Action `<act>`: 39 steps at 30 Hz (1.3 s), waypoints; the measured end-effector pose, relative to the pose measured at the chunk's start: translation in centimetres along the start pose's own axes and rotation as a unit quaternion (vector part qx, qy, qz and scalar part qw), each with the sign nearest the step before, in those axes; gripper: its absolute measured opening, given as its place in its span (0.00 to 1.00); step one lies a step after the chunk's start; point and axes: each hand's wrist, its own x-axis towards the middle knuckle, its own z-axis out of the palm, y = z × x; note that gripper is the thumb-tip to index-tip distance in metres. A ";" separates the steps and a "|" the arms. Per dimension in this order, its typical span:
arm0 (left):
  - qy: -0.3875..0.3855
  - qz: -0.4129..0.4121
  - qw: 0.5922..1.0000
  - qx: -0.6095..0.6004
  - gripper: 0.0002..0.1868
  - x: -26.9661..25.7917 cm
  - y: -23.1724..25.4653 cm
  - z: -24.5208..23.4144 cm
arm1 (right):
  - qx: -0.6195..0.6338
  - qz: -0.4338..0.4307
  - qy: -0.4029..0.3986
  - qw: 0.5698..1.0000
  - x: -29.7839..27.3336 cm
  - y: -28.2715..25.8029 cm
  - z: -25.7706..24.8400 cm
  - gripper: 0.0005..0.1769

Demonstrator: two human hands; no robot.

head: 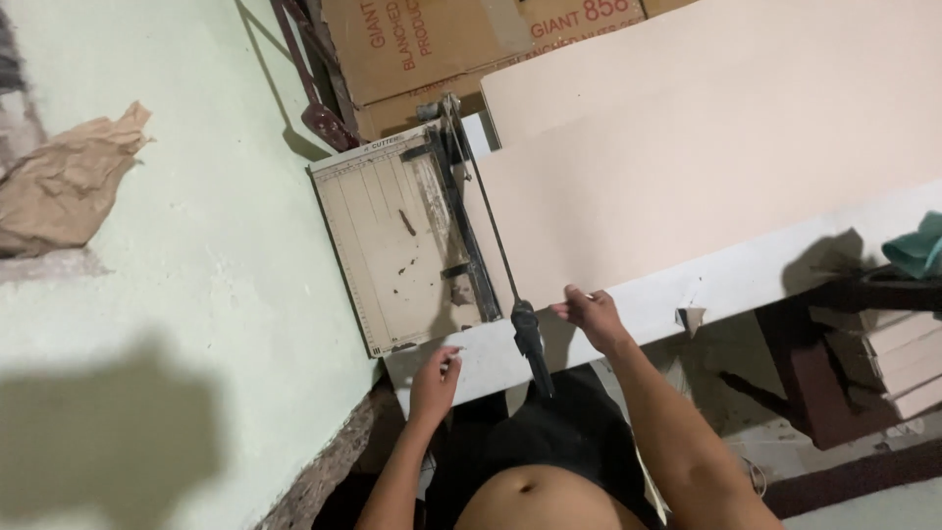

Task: Using a manual guillotine-style paper cutter to cut cardboard sheets into smaller pieces.

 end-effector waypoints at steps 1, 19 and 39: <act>-0.001 -0.003 1.000 -0.001 0.19 0.8 1.7 -0.3 | -0.001 0.003 0.000 1.000 0.4 -0.5 0.6 0.20; -0.047 0.063 0.927 0.366 0.62 17.9 16.4 -1.2 | -0.184 0.047 -0.013 0.982 4.9 -2.6 3.0 0.26; -0.022 0.029 0.922 0.385 0.65 20.4 15.3 0.0 | -0.706 -0.172 -0.042 0.686 -5.8 6.8 5.1 0.49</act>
